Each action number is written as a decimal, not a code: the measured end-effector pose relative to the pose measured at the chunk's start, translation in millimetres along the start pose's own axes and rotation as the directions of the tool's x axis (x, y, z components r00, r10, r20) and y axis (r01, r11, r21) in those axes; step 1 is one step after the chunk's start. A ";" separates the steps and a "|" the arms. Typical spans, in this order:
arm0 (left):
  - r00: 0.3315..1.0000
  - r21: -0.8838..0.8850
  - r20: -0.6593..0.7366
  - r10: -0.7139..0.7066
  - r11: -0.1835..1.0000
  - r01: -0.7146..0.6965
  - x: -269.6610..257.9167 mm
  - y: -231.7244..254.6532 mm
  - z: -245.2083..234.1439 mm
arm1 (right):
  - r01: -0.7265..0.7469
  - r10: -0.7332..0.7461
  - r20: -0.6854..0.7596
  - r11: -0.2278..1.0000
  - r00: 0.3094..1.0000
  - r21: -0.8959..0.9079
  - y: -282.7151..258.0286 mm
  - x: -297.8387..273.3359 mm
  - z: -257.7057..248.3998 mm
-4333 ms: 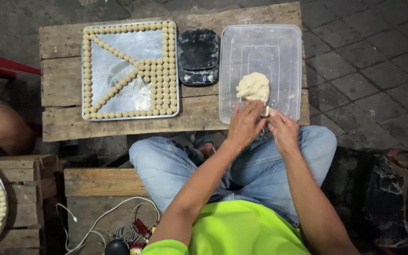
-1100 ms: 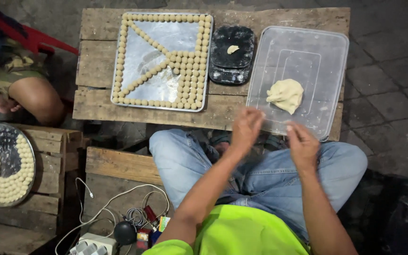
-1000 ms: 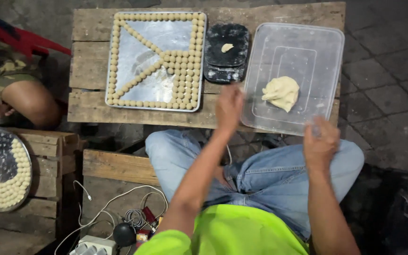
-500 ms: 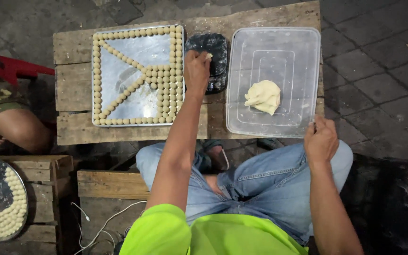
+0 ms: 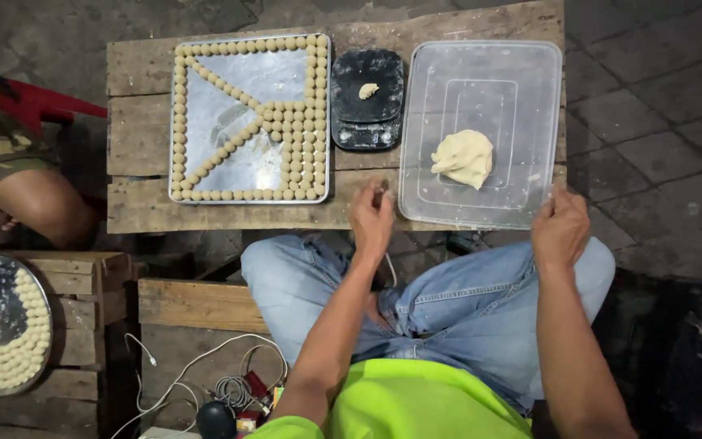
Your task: The person tears small pieces of dough from a larger mass, weighs them on a digital scale, and rolls them into uniform balls between their palms. The finished balls are placed in a geometric pattern on a metal tray.
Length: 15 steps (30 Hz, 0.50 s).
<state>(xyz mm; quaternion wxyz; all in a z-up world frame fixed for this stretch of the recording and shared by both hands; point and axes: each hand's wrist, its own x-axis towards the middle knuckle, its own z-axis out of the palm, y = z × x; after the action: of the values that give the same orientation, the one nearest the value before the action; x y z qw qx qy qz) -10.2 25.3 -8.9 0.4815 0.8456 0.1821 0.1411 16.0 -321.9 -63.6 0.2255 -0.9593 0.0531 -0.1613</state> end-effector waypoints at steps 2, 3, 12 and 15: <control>0.999 -0.018 -0.038 0.021 1.000 -0.022 8.7 1.5 2.6 | 0.027 -0.020 -0.090 0.996 0.996 0.080 -11.0 -0.7 -8.1; 0.999 -0.021 -0.040 0.021 1.000 -0.022 26.7 2.7 -0.9 | 0.030 -0.023 -0.091 0.996 0.996 0.078 -15.7 -2.4 -12.1; 0.933 0.273 -0.208 0.292 0.934 -0.231 190.8 -27.7 13.0 | 0.233 -0.139 -0.296 0.922 0.945 0.309 -77.9 -32.7 -52.0; 0.981 0.404 0.043 0.190 0.895 -0.191 214.1 -32.2 24.6 | 0.188 -0.127 -0.192 0.919 0.973 0.346 -100.8 -47.8 -63.3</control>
<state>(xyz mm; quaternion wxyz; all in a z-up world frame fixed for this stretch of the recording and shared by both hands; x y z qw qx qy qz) 185.8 116.7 -35.4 0.2798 0.9409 0.1233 0.1456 -47.3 -249.9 21.7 0.3791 -0.8859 -0.0365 -0.2650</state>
